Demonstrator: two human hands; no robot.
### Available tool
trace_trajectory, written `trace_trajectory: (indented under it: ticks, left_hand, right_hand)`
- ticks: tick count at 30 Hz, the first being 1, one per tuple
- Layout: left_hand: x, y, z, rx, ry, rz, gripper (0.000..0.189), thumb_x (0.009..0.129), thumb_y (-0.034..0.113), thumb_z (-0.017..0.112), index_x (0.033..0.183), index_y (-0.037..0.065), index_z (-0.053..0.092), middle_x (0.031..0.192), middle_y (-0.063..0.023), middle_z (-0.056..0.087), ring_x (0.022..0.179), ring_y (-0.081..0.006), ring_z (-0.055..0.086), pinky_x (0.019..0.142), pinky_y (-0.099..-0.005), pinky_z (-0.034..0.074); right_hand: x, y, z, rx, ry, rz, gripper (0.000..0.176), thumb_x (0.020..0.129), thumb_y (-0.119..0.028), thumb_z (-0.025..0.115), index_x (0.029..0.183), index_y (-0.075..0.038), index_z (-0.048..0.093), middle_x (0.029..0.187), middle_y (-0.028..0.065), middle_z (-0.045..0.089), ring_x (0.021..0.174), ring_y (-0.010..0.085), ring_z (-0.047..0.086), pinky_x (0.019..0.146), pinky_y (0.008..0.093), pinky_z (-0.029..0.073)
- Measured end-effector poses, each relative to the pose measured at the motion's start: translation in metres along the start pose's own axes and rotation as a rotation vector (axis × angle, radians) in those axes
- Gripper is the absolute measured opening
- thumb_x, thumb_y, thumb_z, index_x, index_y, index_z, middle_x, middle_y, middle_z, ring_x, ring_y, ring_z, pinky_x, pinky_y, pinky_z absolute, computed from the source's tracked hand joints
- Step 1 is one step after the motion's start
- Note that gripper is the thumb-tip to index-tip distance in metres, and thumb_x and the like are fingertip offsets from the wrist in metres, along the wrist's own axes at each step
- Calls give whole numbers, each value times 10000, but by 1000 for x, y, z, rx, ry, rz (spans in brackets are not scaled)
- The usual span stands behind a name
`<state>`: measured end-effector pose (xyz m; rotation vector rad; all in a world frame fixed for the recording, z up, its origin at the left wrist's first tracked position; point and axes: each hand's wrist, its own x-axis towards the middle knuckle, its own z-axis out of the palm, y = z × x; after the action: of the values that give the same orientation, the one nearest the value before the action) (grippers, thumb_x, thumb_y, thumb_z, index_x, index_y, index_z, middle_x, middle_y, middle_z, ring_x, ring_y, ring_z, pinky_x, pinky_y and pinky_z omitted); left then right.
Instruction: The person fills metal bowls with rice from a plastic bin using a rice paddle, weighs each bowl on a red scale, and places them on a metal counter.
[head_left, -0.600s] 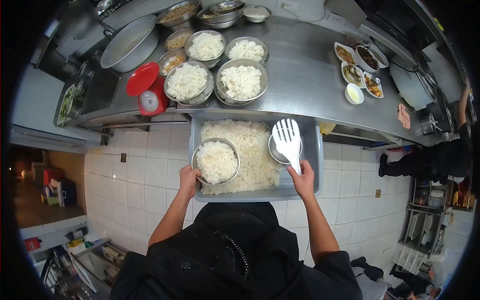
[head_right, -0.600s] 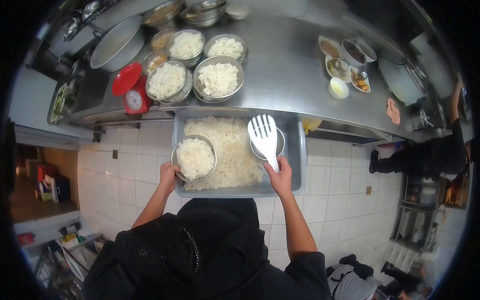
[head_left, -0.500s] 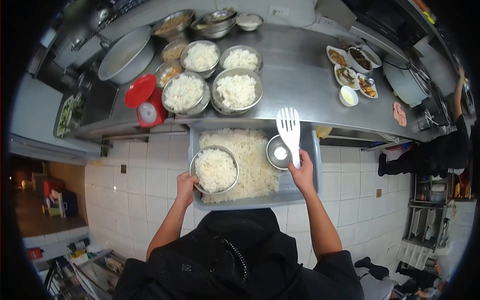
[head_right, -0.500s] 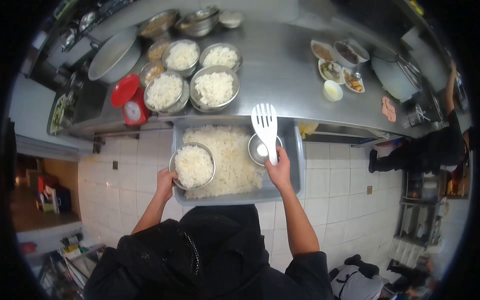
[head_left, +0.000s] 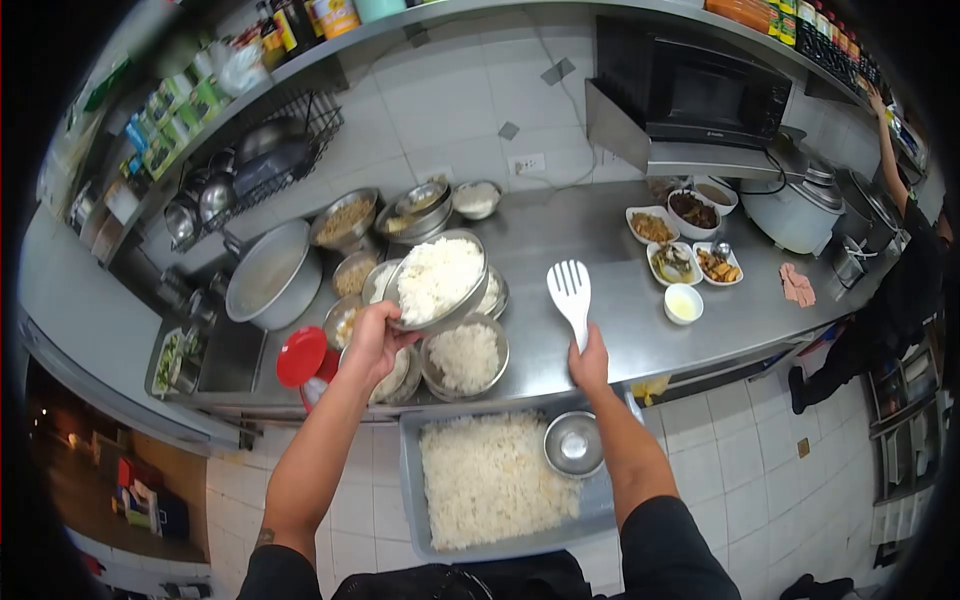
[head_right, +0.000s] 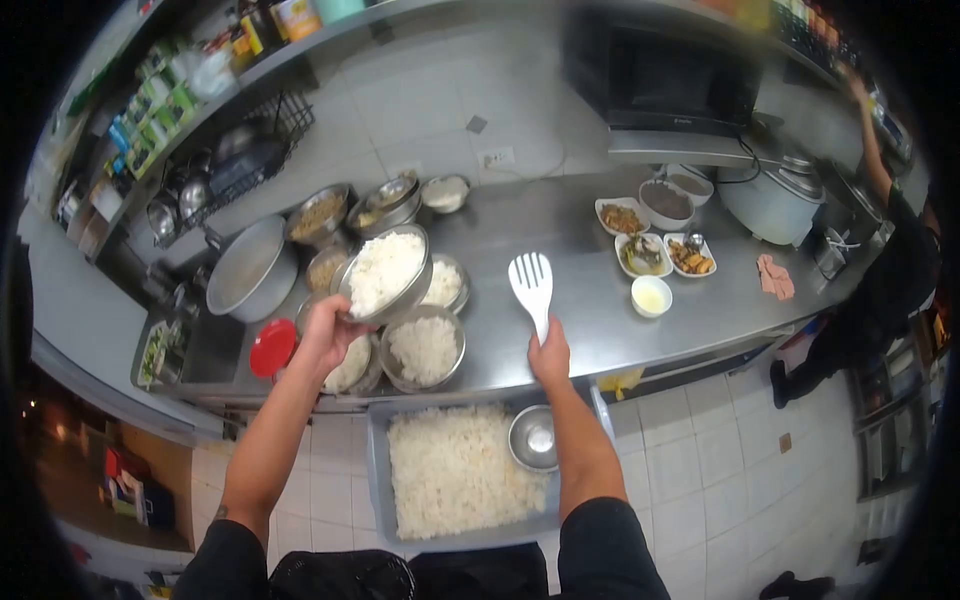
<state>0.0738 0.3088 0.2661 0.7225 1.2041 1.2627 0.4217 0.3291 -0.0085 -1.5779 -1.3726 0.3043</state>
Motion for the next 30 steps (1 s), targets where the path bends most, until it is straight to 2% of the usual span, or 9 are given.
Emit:
trace_trajectory:
  ticks: [3, 7, 12, 17, 19, 22, 24, 27, 30]
  left_hand:
    - [99, -16, 29, 2, -63, -95, 343, 840, 78, 522, 1122, -105, 589, 1024, -218, 662, 864, -362, 694, 719, -374, 626]
    - [216, -55, 81, -103, -75, -192, 322, 842, 37, 518, 1110, -132, 569, 1029, -244, 639, 850, -381, 688, 750, -403, 643]
    - [347, -109, 144, -123, 255, -29, 309, 827, -34, 558, 1118, -135, 571, 1029, -231, 649, 831, -338, 694, 637, -447, 645]
    - [453, -109, 175, -177, 459, 97, 360, 853, -6, 547, 1195, -101, 603, 1216, -211, 638, 968, -315, 707, 692, -417, 666]
    - [477, -96, 180, -244, 490, 121, 377, 853, 4, 568, 1211, -110, 592, 1247, -225, 615, 1007, -321, 691, 712, -410, 674]
    - [522, -103, 165, -364, 487, 117, 408, 868, -4, 576, 1259, -119, 549, 1284, -232, 583, 1007, -332, 680, 730, -410, 676]
    - [546, -116, 151, -323, 372, 5, 433, 890, -24, 569, 1306, -120, 498, 1343, -247, 529, 1034, -363, 661, 741, -409, 676]
    - [541, -102, 143, -268, 240, -74, 440, 914, -33, 547, 1339, -111, 468, 1340, -244, 505, 1041, -393, 646, 737, -419, 677]
    - [509, -88, 143, -209, 209, -91, 346, 935, 17, 529, 1262, -92, 504, 1200, -201, 538, 963, -357, 644, 733, -444, 677]
  right_hand:
    - [3, -28, -19, -36, -118, 146, 527, 916, -151, 601, 1422, -61, 490, 1276, 257, 632, 1077, 491, 639, 946, 534, 513]
    - [-1, -14, -8, -67, -31, 95, 548, 896, -142, 656, 1417, -116, 489, 1177, 196, 651, 966, 455, 670, 834, 531, 556]
    - [3, -4, 2, -54, -39, 115, 516, 914, -149, 653, 1399, -49, 505, 1148, 228, 663, 938, 460, 684, 791, 519, 567]
    - [10, -8, 6, -28, -39, 134, 483, 913, -119, 657, 1361, 6, 529, 1125, 268, 681, 923, 442, 714, 765, 467, 589]
    - [12, -2, 9, -55, -47, 118, 484, 902, -106, 667, 1349, 19, 531, 1098, 274, 683, 897, 430, 722, 738, 454, 592]
    - [13, 1, 12, -76, -69, 95, 507, 890, -133, 681, 1352, 6, 524, 1043, 222, 670, 852, 439, 700, 702, 497, 573]
    - [13, 0, 8, -91, -74, 94, 493, 894, -122, 678, 1343, 13, 526, 1040, 235, 680, 840, 430, 711, 708, 478, 581]
    - [14, -4, 10, -95, -67, 86, 478, 900, -114, 675, 1334, 24, 528, 1045, 254, 690, 833, 425, 723, 716, 460, 589]
    - [12, -5, 9, -93, -48, 101, 479, 909, -126, 677, 1336, 33, 529, 1070, 267, 693, 845, 428, 725, 722, 461, 590]
